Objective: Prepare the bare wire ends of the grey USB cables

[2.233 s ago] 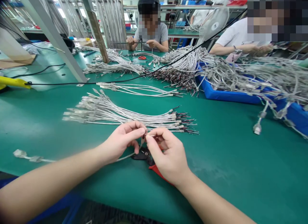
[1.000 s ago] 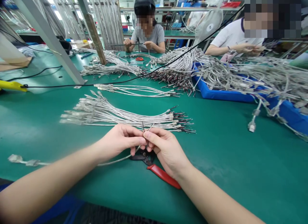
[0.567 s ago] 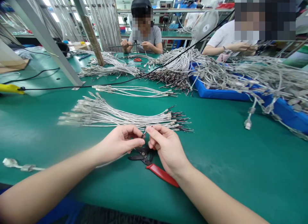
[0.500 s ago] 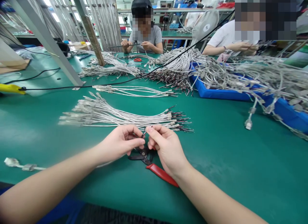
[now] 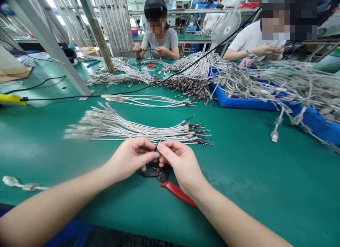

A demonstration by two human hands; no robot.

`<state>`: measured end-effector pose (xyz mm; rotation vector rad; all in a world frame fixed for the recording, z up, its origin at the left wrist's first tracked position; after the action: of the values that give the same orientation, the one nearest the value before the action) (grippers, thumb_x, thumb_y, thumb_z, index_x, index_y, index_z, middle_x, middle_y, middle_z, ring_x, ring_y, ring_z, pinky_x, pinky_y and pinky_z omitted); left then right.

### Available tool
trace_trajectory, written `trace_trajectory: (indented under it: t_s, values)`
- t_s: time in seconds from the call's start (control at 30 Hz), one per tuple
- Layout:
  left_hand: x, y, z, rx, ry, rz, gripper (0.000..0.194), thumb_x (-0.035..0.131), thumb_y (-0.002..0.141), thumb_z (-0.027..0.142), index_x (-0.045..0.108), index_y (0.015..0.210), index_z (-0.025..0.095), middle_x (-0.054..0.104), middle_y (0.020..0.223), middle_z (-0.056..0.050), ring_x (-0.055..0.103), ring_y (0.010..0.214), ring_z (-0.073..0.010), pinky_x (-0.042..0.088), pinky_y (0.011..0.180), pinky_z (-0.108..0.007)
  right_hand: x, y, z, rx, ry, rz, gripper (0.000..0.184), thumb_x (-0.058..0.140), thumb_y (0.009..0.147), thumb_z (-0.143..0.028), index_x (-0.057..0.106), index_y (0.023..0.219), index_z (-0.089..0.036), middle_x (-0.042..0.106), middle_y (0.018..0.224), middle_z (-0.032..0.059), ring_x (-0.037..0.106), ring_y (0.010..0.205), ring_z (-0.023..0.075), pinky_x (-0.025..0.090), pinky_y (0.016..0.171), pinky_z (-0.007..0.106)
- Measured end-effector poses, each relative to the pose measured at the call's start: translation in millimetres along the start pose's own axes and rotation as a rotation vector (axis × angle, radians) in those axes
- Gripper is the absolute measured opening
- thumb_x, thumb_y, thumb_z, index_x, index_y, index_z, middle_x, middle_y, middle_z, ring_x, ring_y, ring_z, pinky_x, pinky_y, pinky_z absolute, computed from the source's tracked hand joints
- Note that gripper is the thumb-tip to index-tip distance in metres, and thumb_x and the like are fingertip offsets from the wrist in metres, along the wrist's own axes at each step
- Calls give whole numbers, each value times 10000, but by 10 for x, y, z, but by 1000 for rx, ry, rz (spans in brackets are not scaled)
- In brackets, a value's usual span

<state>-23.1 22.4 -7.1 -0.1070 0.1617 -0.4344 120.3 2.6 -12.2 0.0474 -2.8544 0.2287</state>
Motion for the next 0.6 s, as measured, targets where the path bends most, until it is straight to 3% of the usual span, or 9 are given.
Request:
trace_trajectory:
  t_s: [0.13,0.37,0.6]
  values:
    - [-21,-15,15,51,113,27,243,704,782,412,665,820,175,679,723,-17,581,558,-99,475,478,-192,-8,-7,-13,-39,-29,-5,226,783,746,-363,661,746,-174,612,582,-5,550,523,124,442,545,249]
    - [32,-26,11,-24,-12,-32,280,691,785,442,623,814,172,689,726,-28,590,560,-120,475,441,-210,-10,-41,-17,-161,-143,38,212,748,792,-356,644,741,-179,609,607,-5,559,531,126,457,532,240]
    - [21,-22,13,0,-24,26,279,718,767,419,612,806,163,673,697,-15,594,541,-113,489,416,-199,-31,2,64,-122,-36,-19,199,738,823,-354,673,775,-173,618,589,-6,557,531,113,450,548,226]
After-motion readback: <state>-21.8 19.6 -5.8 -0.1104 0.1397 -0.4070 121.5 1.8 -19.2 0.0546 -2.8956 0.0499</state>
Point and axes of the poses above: each hand's wrist, its own y-axis towards the middle knuckle, its own x-axis out of the palm, z = x × y, the point moved 4 cm from there along y, towards the middle knuckle
